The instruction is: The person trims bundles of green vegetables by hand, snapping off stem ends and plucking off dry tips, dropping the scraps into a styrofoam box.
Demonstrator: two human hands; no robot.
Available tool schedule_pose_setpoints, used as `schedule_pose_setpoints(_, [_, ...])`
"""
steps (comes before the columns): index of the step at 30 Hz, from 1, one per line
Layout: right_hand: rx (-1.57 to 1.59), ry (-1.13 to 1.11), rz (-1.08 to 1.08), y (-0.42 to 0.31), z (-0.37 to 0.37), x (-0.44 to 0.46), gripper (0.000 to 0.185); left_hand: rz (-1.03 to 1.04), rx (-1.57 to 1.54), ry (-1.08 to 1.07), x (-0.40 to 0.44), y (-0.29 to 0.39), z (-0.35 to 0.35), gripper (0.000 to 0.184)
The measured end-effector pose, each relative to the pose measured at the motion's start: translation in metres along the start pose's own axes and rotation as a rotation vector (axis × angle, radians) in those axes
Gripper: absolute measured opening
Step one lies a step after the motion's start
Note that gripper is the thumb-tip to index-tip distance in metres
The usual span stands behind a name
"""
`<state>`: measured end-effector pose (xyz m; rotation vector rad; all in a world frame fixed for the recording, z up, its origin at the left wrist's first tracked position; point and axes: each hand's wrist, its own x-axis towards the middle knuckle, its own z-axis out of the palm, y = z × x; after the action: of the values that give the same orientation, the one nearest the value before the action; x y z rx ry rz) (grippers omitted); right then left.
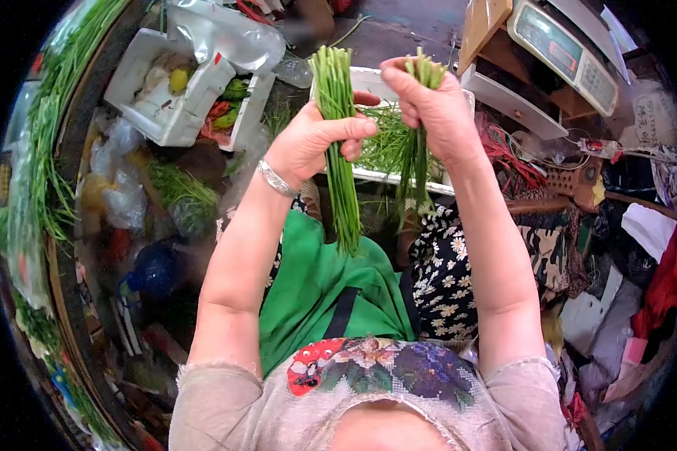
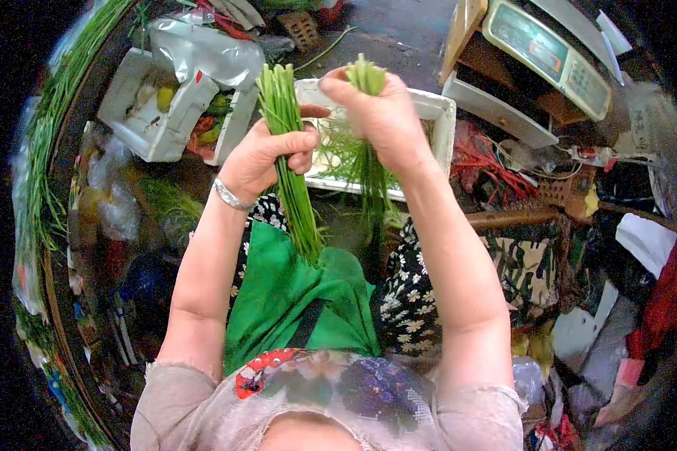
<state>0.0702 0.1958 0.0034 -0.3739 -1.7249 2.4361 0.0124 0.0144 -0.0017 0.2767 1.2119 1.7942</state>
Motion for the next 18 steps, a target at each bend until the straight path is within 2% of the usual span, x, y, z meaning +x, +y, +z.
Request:
schedule_pose_setpoints(2, [0.001, -0.023, 0.015, 0.0, 0.009, -0.004, 0.02, -0.017, 0.03, 0.024, 0.001, -0.004, 0.006, 0.038])
schedule_pose_setpoints(5, [-0.175, -0.011, 0.002, 0.0, 0.011, -0.006, 0.02, -0.009, 0.099, 0.01, 0.004, -0.007, 0.009, 0.033])
schedule_pose_setpoints(7, [-0.103, 0.089, 0.027, 0.003, 0.007, -0.001, 0.018, 0.011, 0.036, -0.001, 0.005, -0.006, 0.007, 0.033])
schedule_pose_setpoints(9, [-0.094, 0.101, 0.007, -0.001, 0.0, 0.0, 0.016, -0.022, -0.067, 0.081, 0.003, -0.001, 0.004, 0.027])
schedule_pose_setpoints(11, [-0.043, 0.165, 0.028, -0.002, -0.004, 0.002, 0.015, -0.007, -0.041, 0.1, 0.002, 0.003, 0.003, 0.025])
schedule_pose_setpoints(13, [-0.082, 0.157, 0.022, -0.002, -0.004, 0.002, 0.014, 0.02, -0.017, 0.157, 0.002, 0.001, 0.002, 0.018])
schedule_pose_setpoints(15, [0.025, 0.119, 0.038, -0.001, -0.002, 0.001, 0.013, 0.046, 0.002, 0.169, 0.002, 0.0, 0.003, 0.015])
schedule_pose_setpoints(18, [0.066, 0.144, 0.007, 0.004, -0.005, 0.004, 0.014, 0.053, 0.027, 0.215, 0.001, 0.001, 0.005, 0.016])
